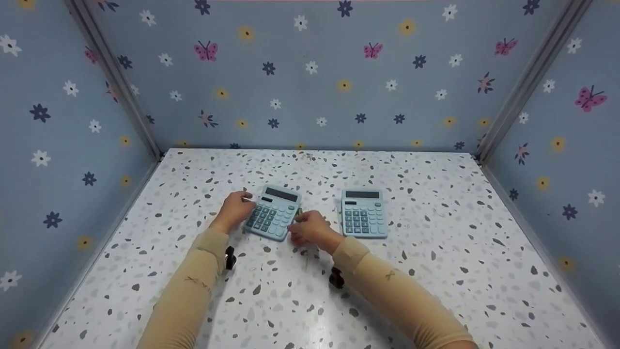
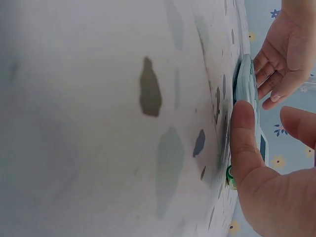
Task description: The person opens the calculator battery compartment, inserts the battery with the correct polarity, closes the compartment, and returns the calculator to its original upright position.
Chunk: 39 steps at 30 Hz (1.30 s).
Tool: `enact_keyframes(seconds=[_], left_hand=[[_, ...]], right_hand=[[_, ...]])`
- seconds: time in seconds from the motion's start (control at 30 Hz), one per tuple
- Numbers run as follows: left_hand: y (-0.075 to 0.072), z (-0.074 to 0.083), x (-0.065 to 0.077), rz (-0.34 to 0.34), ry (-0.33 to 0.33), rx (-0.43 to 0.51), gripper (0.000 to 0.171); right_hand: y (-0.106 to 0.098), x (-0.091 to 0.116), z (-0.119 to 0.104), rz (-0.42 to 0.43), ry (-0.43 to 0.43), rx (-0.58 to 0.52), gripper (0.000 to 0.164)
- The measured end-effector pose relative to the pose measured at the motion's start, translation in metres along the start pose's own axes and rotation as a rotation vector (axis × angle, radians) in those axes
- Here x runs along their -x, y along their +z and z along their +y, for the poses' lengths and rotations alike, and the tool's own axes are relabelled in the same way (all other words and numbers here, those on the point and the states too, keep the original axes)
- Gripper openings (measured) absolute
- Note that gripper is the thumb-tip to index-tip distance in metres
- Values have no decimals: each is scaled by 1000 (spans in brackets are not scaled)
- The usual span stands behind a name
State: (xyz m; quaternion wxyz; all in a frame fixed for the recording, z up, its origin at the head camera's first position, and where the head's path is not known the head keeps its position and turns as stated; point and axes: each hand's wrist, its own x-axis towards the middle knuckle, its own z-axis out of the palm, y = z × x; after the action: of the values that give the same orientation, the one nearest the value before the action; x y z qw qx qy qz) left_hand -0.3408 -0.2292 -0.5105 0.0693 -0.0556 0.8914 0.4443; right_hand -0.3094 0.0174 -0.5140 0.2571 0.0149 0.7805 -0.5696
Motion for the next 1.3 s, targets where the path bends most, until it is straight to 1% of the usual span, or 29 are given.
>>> enact_keyframes(seconds=[0.13, 0.4, 0.53, 0.7, 0.87, 1.1, 1.2, 1.3], left_hand=[[1, 2, 0, -4, 5, -17, 56], [2, 7, -2, -31, -11, -49, 54], [2, 7, -3, -41, -10, -67, 53], [2, 6, -4, -57, -30, -73, 52], [1, 6, -5, -40, -37, -63, 49], [0, 4, -2, -14, -3, -56, 49], [-2, 6, 0, -5, 30, -65, 49], [-5, 9, 1, 6, 43, -60, 49]], right_hand=[[5, -2, -1, 22, 7, 6, 51], [13, -7, -4, 59, 3, 23, 34], [14, -8, -8, 72, 8, 25, 29], [16, -9, -9, 86, -7, 34, 20], [19, -11, -9, 94, -34, 65, 17], [21, -10, -9, 102, -55, 77, 20], [20, -9, -11, 118, -62, 92, 18], [18, -7, -14, 142, -76, 107, 18]])
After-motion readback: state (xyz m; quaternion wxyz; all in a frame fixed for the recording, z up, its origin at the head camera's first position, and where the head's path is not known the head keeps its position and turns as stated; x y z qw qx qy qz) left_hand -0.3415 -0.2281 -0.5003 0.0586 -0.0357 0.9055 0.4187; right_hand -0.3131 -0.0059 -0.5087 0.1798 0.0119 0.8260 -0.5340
